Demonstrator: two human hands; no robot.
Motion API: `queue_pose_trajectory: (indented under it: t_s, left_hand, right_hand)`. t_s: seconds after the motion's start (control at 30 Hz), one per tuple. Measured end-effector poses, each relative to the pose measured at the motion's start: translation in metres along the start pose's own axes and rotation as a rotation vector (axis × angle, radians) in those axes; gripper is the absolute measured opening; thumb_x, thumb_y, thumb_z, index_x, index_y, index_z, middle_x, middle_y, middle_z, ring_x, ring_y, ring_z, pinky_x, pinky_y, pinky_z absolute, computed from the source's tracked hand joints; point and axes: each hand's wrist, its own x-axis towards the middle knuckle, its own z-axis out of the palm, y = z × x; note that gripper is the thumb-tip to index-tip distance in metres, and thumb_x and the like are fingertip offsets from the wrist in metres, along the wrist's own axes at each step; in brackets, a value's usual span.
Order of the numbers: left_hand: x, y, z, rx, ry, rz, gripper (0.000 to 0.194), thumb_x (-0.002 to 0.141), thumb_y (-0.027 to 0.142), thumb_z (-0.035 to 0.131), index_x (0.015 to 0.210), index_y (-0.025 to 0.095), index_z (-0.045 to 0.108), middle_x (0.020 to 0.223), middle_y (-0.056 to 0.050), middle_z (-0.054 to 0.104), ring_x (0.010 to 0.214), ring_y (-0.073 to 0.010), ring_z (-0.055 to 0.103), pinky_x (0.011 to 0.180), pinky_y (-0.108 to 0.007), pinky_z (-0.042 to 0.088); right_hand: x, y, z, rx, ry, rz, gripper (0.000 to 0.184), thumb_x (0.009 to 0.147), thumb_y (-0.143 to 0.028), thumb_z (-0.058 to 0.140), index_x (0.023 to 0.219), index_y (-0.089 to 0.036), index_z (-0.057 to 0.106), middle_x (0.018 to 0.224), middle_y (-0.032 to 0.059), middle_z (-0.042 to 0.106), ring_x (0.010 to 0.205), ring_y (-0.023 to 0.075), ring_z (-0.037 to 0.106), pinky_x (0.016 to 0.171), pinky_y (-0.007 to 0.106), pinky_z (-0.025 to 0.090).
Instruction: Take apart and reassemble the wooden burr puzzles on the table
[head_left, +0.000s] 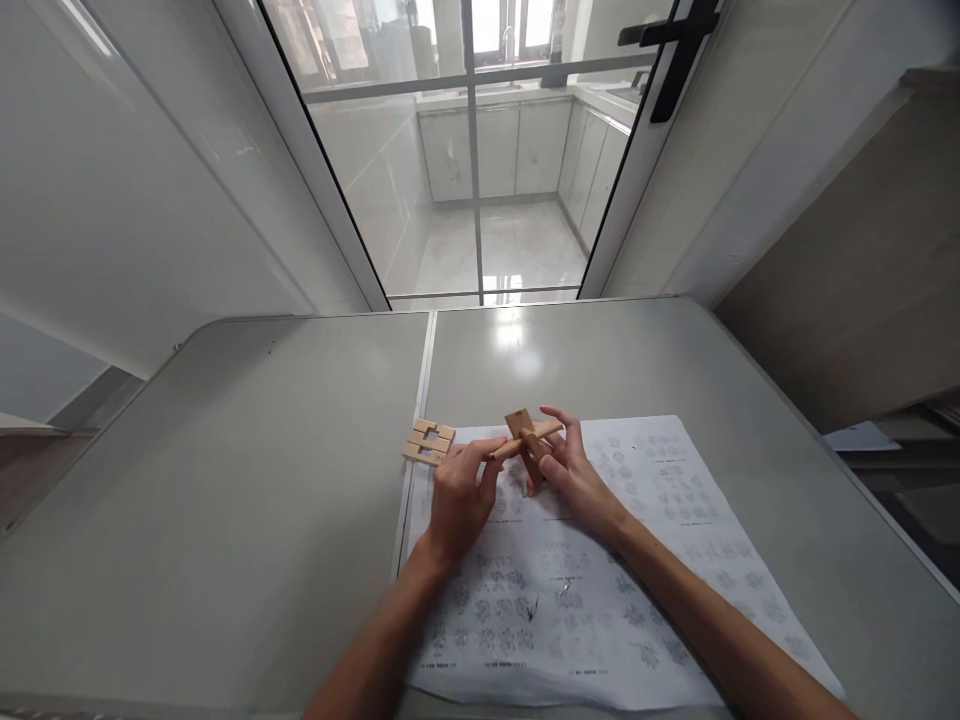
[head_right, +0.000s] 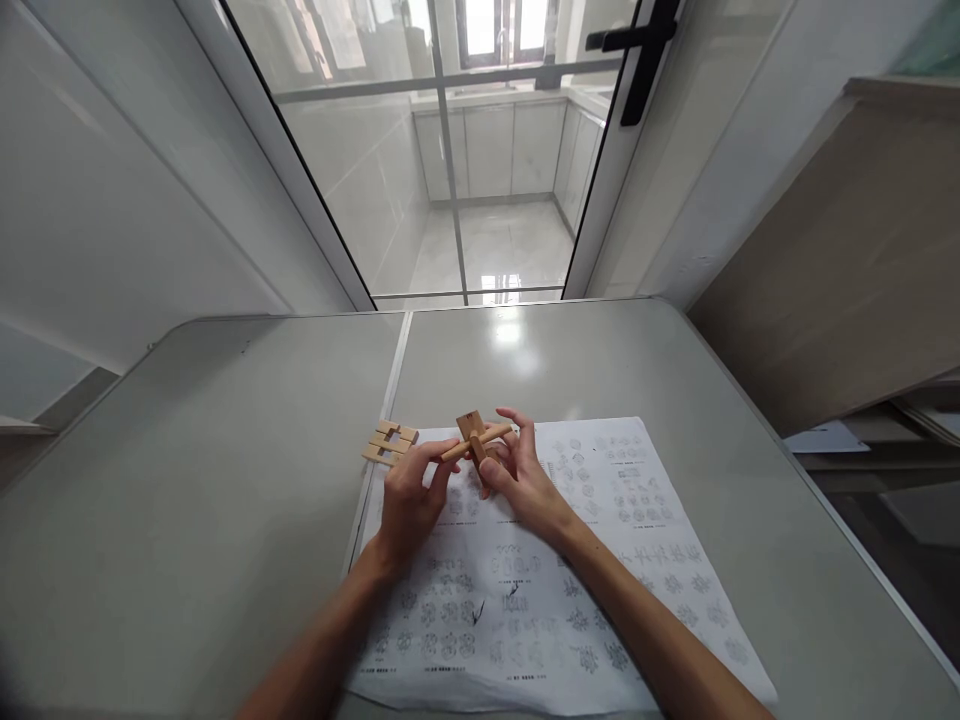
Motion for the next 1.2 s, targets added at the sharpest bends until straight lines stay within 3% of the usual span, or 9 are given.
queue_pose_trajectory:
  t_s: [0.07,0.2,0.37,0.57,0.73,0.8,0.87,1.0,1.2]
  left_hand:
    - [0.000,0.001,0.000,-0.004,-0.011,0.021,0.015,0.105,0.015,0.060,0.115,0.023,0.069,0.105,-0.004,0.083,0.092,-0.0190,0.080,0.086,-0.032,0.060]
    - [0.001,0.002,0.001,0.001,-0.016,0.016,0.015,0.104,0.015,0.062,0.115,0.023,0.069,0.103,-0.004,0.083,0.092,-0.0193,0.079,0.086,-0.032,0.059]
    - [0.000,0.001,-0.001,0.011,-0.008,-0.004,0.016,0.104,0.013,0.060,0.113,0.023,0.068,0.103,-0.004,0.083,0.088,-0.0190,0.078,0.082,-0.031,0.059]
    - [-0.001,0.001,-0.001,-0.014,0.000,-0.083,0.015,0.105,0.017,0.060,0.115,0.023,0.069,0.101,-0.004,0.083,0.084,-0.0184,0.078,0.079,-0.030,0.058]
    - [0.002,0.007,-0.001,-0.170,0.037,-0.292,0.008,0.104,0.026,0.064,0.109,0.023,0.069,0.100,-0.002,0.082,0.071,-0.0146,0.076,0.076,-0.028,0.058]
    - [0.005,0.011,-0.001,-0.245,0.059,-0.390,0.006,0.103,0.028,0.065,0.104,0.023,0.068,0.095,-0.001,0.081,0.068,-0.0146,0.076,0.072,-0.026,0.057]
    - [0.009,0.015,-0.002,-0.309,0.076,-0.479,0.009,0.102,0.031,0.066,0.100,0.023,0.067,0.091,-0.001,0.080,0.067,-0.0155,0.076,0.066,-0.025,0.055]
    - [0.012,0.018,-0.003,-0.390,0.092,-0.583,0.017,0.100,0.036,0.067,0.094,0.021,0.065,0.091,-0.004,0.080,0.065,-0.0162,0.075,0.065,-0.026,0.055]
    - [0.008,0.015,0.001,-0.483,0.076,-0.658,0.022,0.099,0.041,0.067,0.095,0.020,0.064,0.087,-0.004,0.080,0.065,-0.0170,0.075,0.066,-0.027,0.057]
  right_hand:
    - [0.000,-0.001,0.000,0.016,-0.010,-0.001,0.067,0.098,-0.055,0.071,0.146,-0.037,0.028,0.134,0.0095,0.064,0.079,0.0175,0.066,0.072,0.037,0.059]
    - [-0.001,-0.002,0.001,0.028,0.061,-0.014,0.063,0.096,-0.051,0.072,0.141,-0.035,0.031,0.120,0.0074,0.070,0.090,0.0228,0.069,0.066,0.034,0.057]
    - [0.000,-0.008,-0.002,0.016,0.189,-0.009,0.054,0.095,-0.052,0.069,0.136,-0.035,0.038,0.130,0.0072,0.068,0.109,0.0258,0.068,0.076,0.035,0.060]
    - [0.007,-0.015,-0.014,0.068,0.350,-0.100,0.045,0.098,-0.058,0.063,0.129,-0.033,0.042,0.129,0.0087,0.068,0.087,0.0201,0.068,0.056,0.027,0.052]
    - [0.011,-0.011,-0.021,-0.261,0.595,-0.138,0.059,0.089,-0.055,0.077,0.130,-0.030,0.043,0.134,0.0110,0.062,0.094,0.0213,0.069,0.065,0.030,0.058]
    - [0.011,-0.006,-0.022,-0.430,0.629,-0.155,0.067,0.084,-0.054,0.082,0.134,-0.029,0.044,0.136,0.0125,0.061,0.097,0.0234,0.069,0.069,0.033,0.059]
    - [0.011,-0.001,-0.022,-0.592,0.578,-0.172,0.074,0.082,-0.052,0.084,0.139,-0.027,0.044,0.134,0.0134,0.063,0.100,0.0267,0.069,0.074,0.038,0.060]
    - [0.007,0.003,-0.019,-0.851,0.345,-0.223,0.076,0.083,-0.044,0.083,0.147,-0.026,0.045,0.133,0.0138,0.065,0.114,0.0331,0.066,0.092,0.049,0.058]
    - [0.003,-0.004,-0.013,-0.938,0.017,-0.345,0.074,0.085,-0.034,0.081,0.151,-0.028,0.048,0.140,0.0128,0.063,0.131,0.0374,0.058,0.110,0.057,0.049]
